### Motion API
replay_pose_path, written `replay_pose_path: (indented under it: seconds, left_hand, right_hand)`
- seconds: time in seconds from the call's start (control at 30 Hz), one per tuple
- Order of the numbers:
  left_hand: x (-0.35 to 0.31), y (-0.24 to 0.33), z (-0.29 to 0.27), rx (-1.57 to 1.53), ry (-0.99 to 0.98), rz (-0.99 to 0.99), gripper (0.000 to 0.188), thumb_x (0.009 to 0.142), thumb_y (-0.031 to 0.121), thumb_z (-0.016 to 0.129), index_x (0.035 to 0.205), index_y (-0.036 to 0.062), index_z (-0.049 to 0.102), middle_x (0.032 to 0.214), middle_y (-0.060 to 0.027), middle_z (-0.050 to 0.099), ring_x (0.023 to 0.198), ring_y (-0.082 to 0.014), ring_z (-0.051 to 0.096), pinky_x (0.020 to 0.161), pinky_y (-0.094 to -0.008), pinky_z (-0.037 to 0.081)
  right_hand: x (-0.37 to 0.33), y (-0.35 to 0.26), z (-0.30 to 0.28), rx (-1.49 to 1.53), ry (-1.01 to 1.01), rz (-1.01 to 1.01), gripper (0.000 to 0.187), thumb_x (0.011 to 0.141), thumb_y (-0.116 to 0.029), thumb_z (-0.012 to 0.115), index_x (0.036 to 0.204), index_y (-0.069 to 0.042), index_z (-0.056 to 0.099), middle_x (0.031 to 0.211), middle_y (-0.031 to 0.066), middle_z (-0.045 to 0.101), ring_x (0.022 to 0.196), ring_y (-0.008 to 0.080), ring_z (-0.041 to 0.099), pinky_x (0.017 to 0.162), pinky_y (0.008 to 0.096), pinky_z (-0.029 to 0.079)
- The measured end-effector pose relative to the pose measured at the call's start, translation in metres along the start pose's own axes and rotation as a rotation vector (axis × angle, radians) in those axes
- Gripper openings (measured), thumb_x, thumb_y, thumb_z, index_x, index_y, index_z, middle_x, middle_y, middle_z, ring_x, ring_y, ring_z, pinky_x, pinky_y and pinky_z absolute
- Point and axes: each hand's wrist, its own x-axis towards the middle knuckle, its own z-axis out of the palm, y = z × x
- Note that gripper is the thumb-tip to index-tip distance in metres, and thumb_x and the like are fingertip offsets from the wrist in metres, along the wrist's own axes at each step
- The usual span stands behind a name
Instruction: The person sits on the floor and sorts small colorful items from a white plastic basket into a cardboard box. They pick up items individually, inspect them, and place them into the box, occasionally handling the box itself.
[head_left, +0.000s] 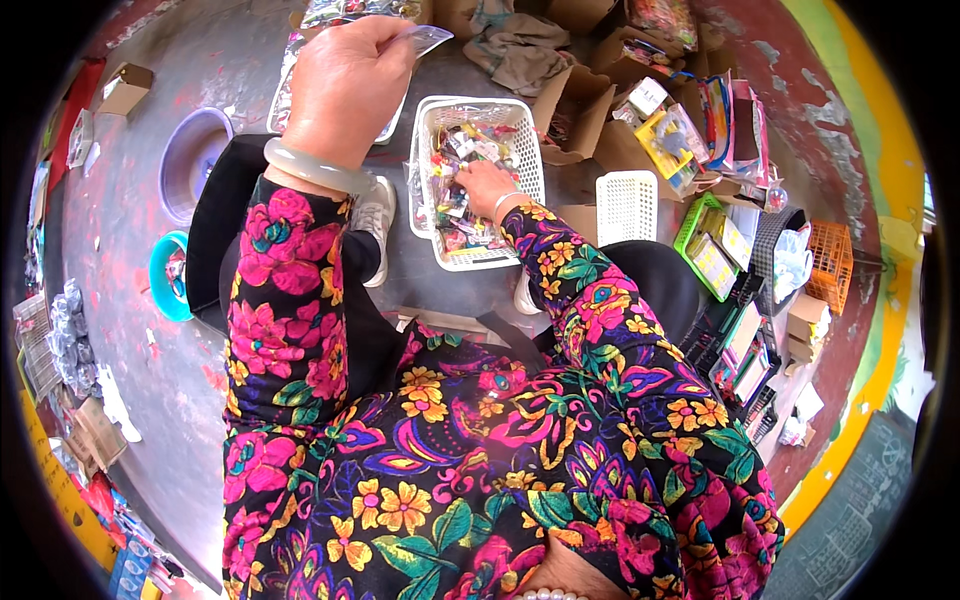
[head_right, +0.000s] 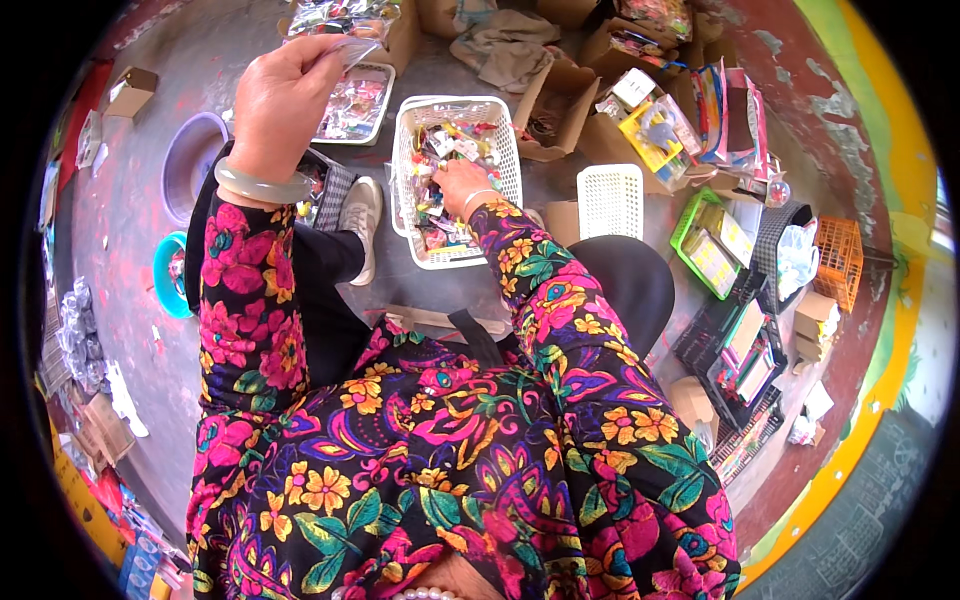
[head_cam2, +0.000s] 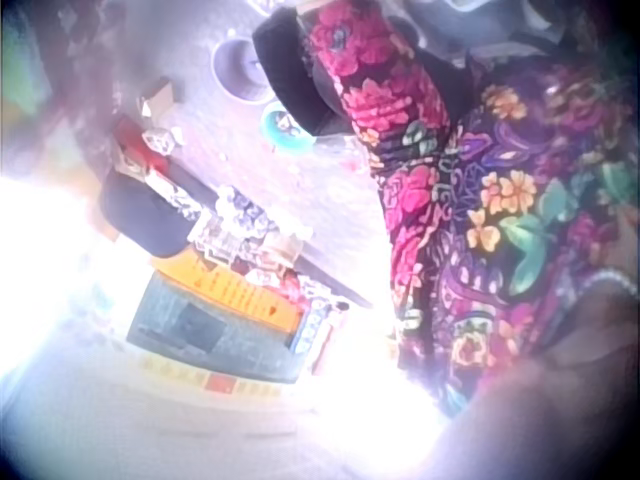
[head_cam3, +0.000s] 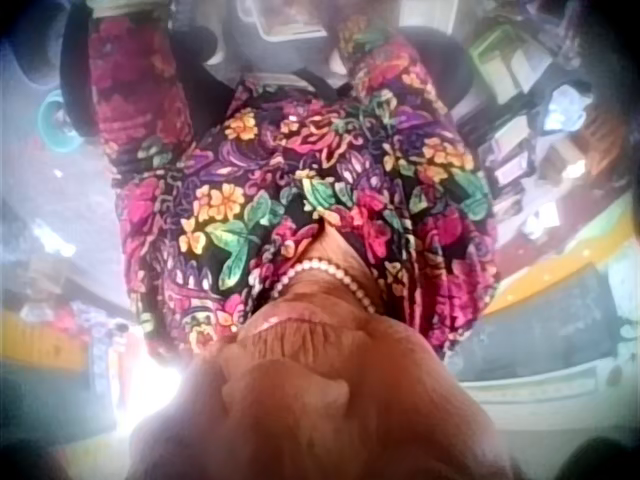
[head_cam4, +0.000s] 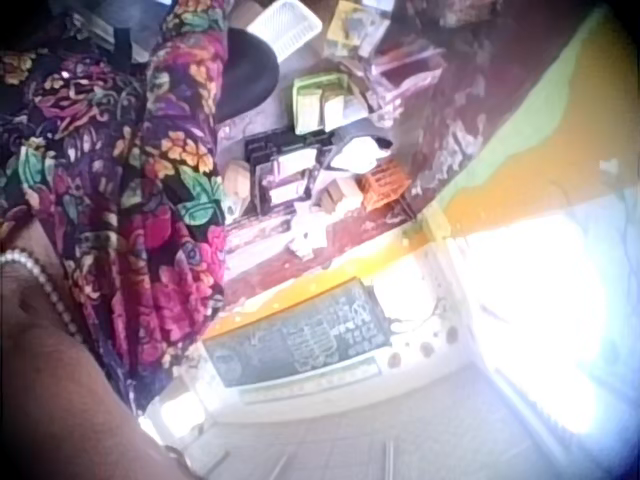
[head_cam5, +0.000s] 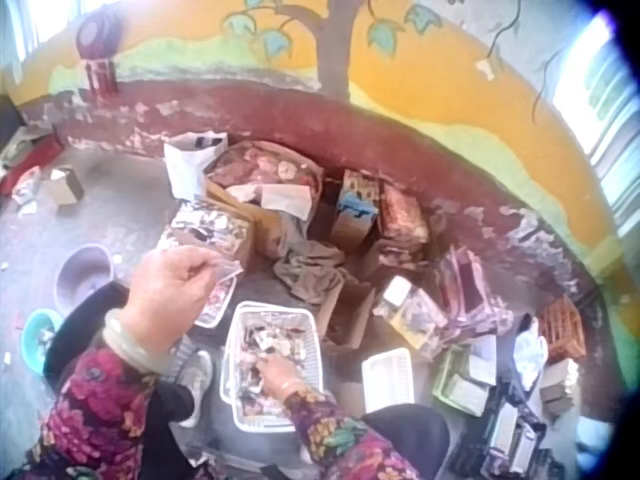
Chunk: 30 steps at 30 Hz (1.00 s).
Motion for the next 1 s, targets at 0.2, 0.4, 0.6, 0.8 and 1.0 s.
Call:
replay_pose_path:
  seconds: [0.2, 0.4, 0.6, 0.8, 1.0]
  left_hand:
    - [-0.002, 0.001, 0.005, -0.031, 0.028, -0.003, 0.019, 0.075, 0.020, 0.054, 0.084, 0.0076, 0.066, 0.071, -0.0155, 0.061, 0.068, -0.0313, 0.060, 0.064, -0.0352, 0.048]
    - [-0.001, -0.001, 0.010, -0.024, 0.004, 0.059, 0.020, 0.076, 0.020, 0.053, 0.084, 0.0074, 0.066, 0.073, -0.0152, 0.062, 0.070, -0.0322, 0.059, 0.064, -0.0360, 0.048]
    - [-0.001, 0.003, 0.009, 0.033, -0.032, 0.125, 0.022, 0.078, 0.019, 0.055, 0.094, 0.0065, 0.064, 0.070, -0.0113, 0.063, 0.061, -0.0182, 0.060, 0.059, -0.0283, 0.046]
    - [-0.003, 0.002, 0.015, -0.080, -0.056, 0.057, 0.023, 0.077, 0.020, 0.055, 0.093, 0.0069, 0.064, 0.073, -0.0126, 0.063, 0.063, -0.0222, 0.060, 0.062, -0.0293, 0.046]
    - [-0.004, 0.003, 0.010, -0.012, -0.046, 0.067, 0.023, 0.077, 0.021, 0.055, 0.094, 0.0074, 0.064, 0.074, -0.0122, 0.063, 0.064, -0.0217, 0.060, 0.063, -0.0285, 0.046]
  right_hand:
    - [-0.020, 0.005, 0.002, -0.029, -0.035, -0.030, 0.037, 0.068, -0.008, 0.058, 0.104, -0.016, 0.059, 0.103, 0.0102, 0.052, 0.102, 0.0286, 0.047, 0.084, 0.0383, 0.042]
    - [-0.021, 0.040, 0.015, -0.081, -0.120, -0.207, 0.023, 0.070, -0.009, 0.055, 0.091, -0.011, 0.063, 0.088, 0.0117, 0.057, 0.091, 0.0277, 0.053, 0.077, 0.0357, 0.044]
    - [-0.034, 0.060, -0.006, -0.057, -0.463, 0.001, 0.028, 0.066, -0.022, 0.060, 0.085, -0.001, 0.064, 0.087, 0.0171, 0.062, 0.082, 0.0301, 0.060, 0.073, 0.0367, 0.048]
    - [-0.024, 0.072, -0.015, 0.028, -0.321, 0.100, 0.028, 0.066, -0.025, 0.059, 0.082, -0.003, 0.066, 0.088, 0.0172, 0.062, 0.084, 0.0306, 0.060, 0.075, 0.0360, 0.048]
    - [-0.016, 0.070, -0.007, 0.135, -0.164, 0.185, 0.029, 0.070, -0.025, 0.055, 0.086, -0.003, 0.065, 0.091, 0.0187, 0.061, 0.085, 0.0318, 0.059, 0.077, 0.0367, 0.047]
